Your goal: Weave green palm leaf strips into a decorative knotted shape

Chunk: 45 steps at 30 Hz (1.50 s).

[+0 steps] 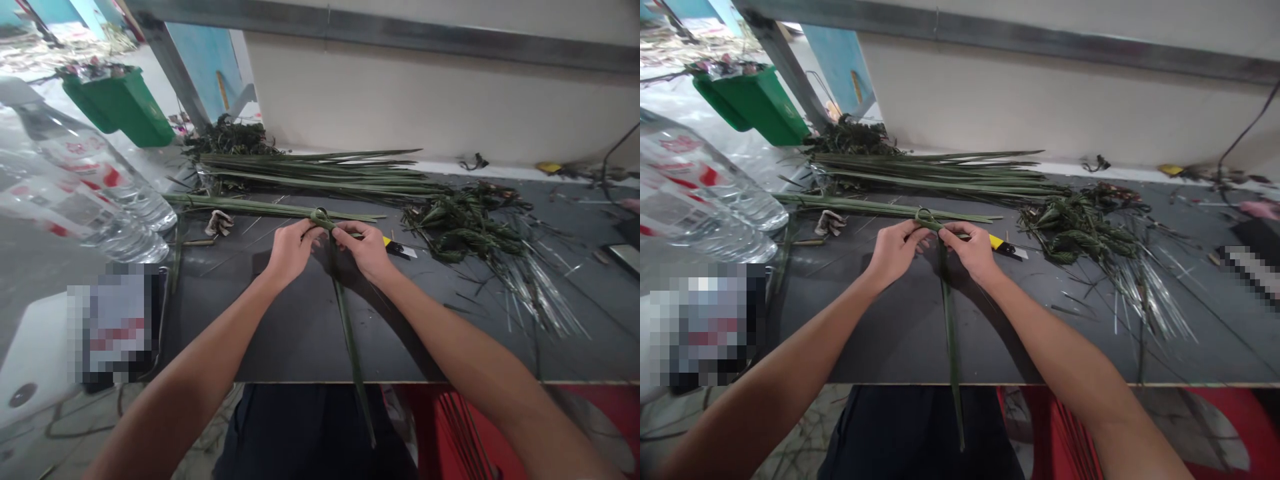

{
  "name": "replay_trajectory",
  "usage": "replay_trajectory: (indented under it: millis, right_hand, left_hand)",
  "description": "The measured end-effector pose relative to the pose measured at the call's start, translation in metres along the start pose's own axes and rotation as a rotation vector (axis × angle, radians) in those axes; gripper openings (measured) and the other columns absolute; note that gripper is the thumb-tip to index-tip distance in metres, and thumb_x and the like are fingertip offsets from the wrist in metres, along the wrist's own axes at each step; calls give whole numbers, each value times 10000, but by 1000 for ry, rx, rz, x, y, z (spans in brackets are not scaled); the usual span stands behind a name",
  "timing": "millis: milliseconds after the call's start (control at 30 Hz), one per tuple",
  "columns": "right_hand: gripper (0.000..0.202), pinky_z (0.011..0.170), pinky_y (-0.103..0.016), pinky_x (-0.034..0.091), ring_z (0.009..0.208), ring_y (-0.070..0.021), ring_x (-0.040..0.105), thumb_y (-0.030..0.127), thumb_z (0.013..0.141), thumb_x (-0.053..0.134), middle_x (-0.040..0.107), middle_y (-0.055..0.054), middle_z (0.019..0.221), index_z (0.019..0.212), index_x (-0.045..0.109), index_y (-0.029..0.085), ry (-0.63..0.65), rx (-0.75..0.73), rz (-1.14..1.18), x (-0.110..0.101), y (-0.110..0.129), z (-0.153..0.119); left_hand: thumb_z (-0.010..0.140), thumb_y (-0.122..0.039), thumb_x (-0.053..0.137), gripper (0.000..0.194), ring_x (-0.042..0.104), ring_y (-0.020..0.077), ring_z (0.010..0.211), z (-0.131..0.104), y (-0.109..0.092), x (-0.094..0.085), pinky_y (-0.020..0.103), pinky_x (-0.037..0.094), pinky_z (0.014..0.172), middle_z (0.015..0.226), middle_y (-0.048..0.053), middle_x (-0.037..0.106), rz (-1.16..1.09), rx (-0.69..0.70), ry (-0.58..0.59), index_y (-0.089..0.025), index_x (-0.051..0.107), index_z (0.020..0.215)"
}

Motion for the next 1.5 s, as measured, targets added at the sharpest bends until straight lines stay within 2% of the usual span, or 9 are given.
replay_trajectory:
  millis: [67,200,433,600,900,1067,1200,1333,1500]
  right_hand:
    - [309,616,-315,496,643,-147,588,479,698,845,710,-20,758,836,762,215,4,3,7,0,0,-1]
    - [291,617,-316,483,627,-140,570,467,707,847,701,-16,751,823,762,214,44,12,2,1,0,-2]
    - [303,608,-300,450,635,-129,562,455,677,877,678,-6,740,800,760,205,84,47,86,2,-2,-1]
    - [389,620,-296,436,621,-113,542,460,562,937,639,9,693,757,742,186,53,151,237,4,-1,-1]
    - [396,604,-258,495,632,-108,557,464,549,950,604,27,656,717,697,210,13,266,355,1,-4,1]
    - [326,615,-266,504,655,-114,572,422,619,915,618,16,682,739,697,212,-18,278,345,-2,-10,3]
    - [367,645,-274,507,675,-114,583,427,572,945,625,18,693,744,705,209,5,281,371,0,-11,3]
    - [412,626,-269,505,652,-111,569,442,506,969,619,19,675,720,705,208,-7,306,387,1,-9,2]
    - [417,570,-276,491,629,-117,557,467,523,955,607,21,678,686,664,217,-9,305,365,1,-8,1]
  left_hand:
    - [928,-280,641,95,702,168,640,1,6,1,277,557,572,830,42,740,-227,-121,7,-191,617,952]
    - [901,-333,707,266,698,174,563,4,10,2,290,575,537,784,58,754,-468,-244,12,-188,526,1030]
    - [919,-323,707,557,658,151,473,4,4,-2,250,517,458,738,59,754,-617,-304,2,-116,429,1355]
    - [935,-256,692,808,657,146,466,0,-3,5,217,488,430,704,16,741,-638,-358,98,-183,221,1587]
    - [1008,-180,549,619,669,146,479,-19,-22,28,214,520,461,718,68,743,-742,-589,328,-147,286,1568]
    - [989,-210,592,823,713,194,521,-18,-14,28,275,588,500,745,60,753,-640,-514,313,-237,106,1653]
    - [987,-282,591,814,728,191,557,-16,-10,24,308,636,561,767,34,758,-502,-351,225,-311,126,1655]
    - [966,-265,601,814,717,177,556,-16,-9,25,299,636,572,771,27,759,-426,-266,206,-300,165,1652]
    - [915,-206,643,915,712,180,562,-18,-12,30,283,604,555,766,26,755,-469,-274,256,-280,113,1658]
Point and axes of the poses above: each hand's wrist, its own z-axis towards the middle knuckle, its own x-axis out of the palm, y = z × x, the point moved 4 cm from there along z, towards the middle knuckle
